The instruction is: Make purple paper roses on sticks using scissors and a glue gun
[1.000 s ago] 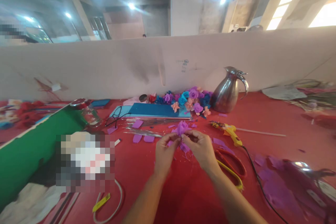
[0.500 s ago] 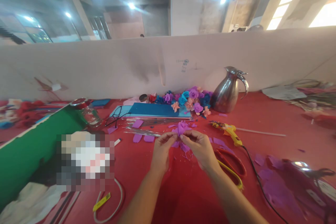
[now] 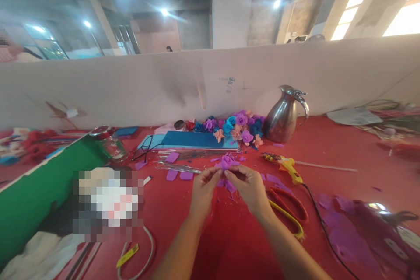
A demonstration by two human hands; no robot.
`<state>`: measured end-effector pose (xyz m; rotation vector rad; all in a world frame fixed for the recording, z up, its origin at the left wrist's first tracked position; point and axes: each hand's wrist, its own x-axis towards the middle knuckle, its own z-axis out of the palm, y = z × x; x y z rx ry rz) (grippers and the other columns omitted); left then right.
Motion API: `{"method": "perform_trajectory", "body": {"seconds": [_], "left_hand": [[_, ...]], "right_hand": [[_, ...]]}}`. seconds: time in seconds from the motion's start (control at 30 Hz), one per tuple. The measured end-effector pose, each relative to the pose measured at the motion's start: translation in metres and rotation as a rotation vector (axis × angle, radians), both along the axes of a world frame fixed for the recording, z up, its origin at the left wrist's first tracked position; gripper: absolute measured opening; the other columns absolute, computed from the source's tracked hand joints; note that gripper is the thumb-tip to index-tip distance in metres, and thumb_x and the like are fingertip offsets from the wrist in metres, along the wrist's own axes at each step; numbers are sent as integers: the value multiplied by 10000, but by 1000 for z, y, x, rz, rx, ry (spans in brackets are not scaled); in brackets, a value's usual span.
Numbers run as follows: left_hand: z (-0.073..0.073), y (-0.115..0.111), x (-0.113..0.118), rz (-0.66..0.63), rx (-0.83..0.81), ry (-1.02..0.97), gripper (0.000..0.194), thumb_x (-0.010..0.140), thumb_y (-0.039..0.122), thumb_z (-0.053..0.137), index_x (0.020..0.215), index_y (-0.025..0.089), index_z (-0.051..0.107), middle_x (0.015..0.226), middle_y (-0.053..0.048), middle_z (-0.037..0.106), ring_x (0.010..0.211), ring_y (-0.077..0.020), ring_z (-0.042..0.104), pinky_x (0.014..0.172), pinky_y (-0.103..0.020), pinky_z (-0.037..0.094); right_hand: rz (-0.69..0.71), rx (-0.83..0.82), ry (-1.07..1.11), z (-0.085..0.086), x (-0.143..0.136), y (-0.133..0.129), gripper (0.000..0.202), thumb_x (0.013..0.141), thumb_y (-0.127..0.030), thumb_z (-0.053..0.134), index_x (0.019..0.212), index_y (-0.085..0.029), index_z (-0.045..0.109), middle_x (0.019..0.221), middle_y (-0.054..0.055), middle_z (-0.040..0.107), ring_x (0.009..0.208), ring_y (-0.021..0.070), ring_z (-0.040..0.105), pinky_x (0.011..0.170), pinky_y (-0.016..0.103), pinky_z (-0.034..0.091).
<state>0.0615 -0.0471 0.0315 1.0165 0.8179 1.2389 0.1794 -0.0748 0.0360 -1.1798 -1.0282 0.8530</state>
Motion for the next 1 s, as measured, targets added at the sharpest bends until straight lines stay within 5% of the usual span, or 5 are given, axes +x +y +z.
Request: {"method": "perform_trajectory", "body": {"seconds": [0.77,1.0], "left_hand": [[-6,3,-3,45,15,-39,164,653,271,789,786,188,743,784,-20,709,766,-135,605,752,-242,456],[-8,7,-5,-121,-99,-210,229,561,291,849,741,193,744,739,-21,696,703,-127,575,719,-262,442]], "right_hand": [[-7,64,-227,0,-2,-4,165,798,-283,599,808,-213,748,780,58,717,719,210,655,678,316,500],[54,57,-88,-3,-4,-2,148,753,-288,661,853,-218,744,789,51,719,729,210,651,726,341,506]]}}
